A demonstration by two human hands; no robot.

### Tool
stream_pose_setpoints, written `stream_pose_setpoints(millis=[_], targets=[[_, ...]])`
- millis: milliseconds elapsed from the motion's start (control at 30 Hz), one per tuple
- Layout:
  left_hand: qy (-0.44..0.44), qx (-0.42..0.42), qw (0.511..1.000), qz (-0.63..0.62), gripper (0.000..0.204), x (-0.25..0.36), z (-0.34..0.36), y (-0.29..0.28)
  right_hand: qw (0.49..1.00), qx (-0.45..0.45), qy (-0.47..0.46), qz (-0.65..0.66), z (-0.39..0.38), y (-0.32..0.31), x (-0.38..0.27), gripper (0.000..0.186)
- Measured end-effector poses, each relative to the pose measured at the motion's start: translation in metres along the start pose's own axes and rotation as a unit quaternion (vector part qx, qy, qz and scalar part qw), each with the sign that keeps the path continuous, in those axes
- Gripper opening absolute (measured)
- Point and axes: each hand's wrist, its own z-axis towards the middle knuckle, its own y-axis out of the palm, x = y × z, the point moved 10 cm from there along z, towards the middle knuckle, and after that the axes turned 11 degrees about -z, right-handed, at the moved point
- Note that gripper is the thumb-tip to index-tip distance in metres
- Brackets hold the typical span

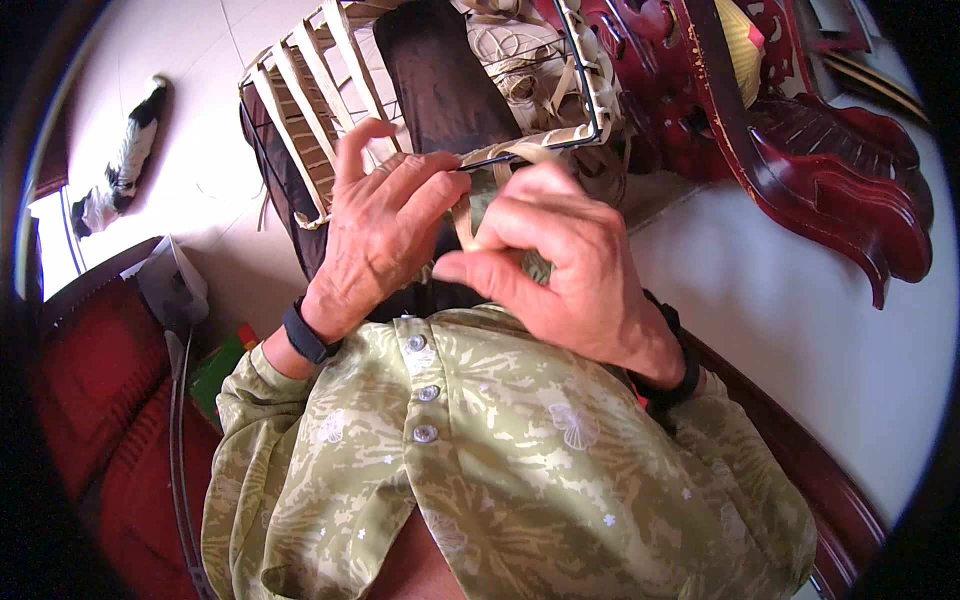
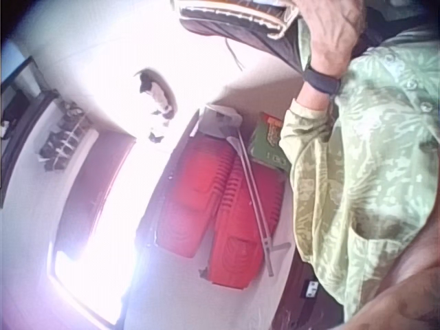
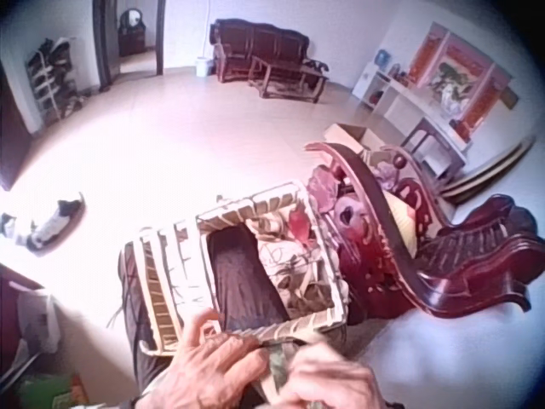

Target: The person weaves together strips of material to construct a basket frame by hand.

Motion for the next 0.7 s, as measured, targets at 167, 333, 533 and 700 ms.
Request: stream_pose_setpoints(millis=[167,333,533,700], targets=[[-0.073,-0.005,0.996,-0.058,0.020,-0.020,0.009,0.009,0.913,-0.194,0.066,0.353,-0.024,0.003,-0.019,0.016],[-0.099,0.067,0.986,-0.116,0.026,-0.039,0.028,-0.004,0.760,-0.206,0.188,0.587,-0.064,0.014,0.042,0.039],[-0.130,0.084,0.981,-0.117,0.024,-0.050,0.049,-0.010,0.865,0.040,0.362,0.346,-0.035,0.033,0.119,0.034],[-0.138,0.106,0.979,-0.101,0.017,-0.049,0.052,-0.014,0.971,0.075,0.228,-0.014,0.018,0.040,0.099,0.028]])
